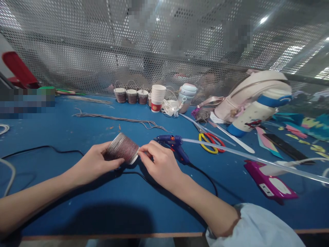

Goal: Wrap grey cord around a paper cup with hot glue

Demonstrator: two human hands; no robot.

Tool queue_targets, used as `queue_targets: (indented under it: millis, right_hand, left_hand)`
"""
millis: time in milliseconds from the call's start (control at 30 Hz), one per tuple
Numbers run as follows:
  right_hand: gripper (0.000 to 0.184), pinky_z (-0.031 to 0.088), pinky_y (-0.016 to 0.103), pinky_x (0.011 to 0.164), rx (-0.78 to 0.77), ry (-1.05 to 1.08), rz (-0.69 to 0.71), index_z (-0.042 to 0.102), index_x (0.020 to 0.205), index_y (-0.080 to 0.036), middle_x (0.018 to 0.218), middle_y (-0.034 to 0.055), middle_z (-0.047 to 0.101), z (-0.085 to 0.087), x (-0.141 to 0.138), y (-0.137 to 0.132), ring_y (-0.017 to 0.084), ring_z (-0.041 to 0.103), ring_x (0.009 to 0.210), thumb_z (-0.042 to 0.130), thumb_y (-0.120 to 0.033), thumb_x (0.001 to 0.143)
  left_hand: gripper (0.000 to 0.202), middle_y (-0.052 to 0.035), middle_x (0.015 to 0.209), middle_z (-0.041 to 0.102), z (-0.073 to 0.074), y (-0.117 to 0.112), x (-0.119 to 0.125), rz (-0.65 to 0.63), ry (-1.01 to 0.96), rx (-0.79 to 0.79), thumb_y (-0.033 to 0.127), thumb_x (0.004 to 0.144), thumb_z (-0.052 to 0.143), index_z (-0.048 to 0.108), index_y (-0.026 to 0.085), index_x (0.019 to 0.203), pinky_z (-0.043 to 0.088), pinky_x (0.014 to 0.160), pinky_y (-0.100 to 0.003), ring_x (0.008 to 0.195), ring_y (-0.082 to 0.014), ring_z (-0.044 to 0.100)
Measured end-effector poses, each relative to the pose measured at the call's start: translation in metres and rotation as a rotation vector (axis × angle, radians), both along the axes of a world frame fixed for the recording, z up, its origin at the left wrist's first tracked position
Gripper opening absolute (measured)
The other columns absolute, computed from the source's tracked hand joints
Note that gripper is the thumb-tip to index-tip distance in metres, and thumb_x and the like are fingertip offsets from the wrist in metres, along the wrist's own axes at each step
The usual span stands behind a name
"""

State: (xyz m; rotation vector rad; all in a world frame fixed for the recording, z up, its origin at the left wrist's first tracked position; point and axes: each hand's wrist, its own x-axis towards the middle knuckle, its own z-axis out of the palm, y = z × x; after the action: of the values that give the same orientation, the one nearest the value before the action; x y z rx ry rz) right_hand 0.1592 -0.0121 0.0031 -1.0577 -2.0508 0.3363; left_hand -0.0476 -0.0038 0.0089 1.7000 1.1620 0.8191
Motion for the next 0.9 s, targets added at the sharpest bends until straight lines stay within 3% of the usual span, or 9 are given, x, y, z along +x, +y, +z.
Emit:
queue_targets:
  millis: [900]
  right_hand:
    - [0.010,0.044,0.027,0.065,-0.046,0.020,-0.014,0.064,0.083,-0.020,0.078,0.0017,0.063,0.0020,0.0015,0.0006,0.013,0.057,0.068,0.057,-0.016,0.089]
  left_hand:
    - [0.020,-0.0052,0.083,0.073,-0.0045,0.0038,-0.0079,-0.085,0.024,0.142,0.022,0.073,0.063,0.070,0.013,0.089,0.054,0.072,-0.031,0.075,-0.0200,0.065]
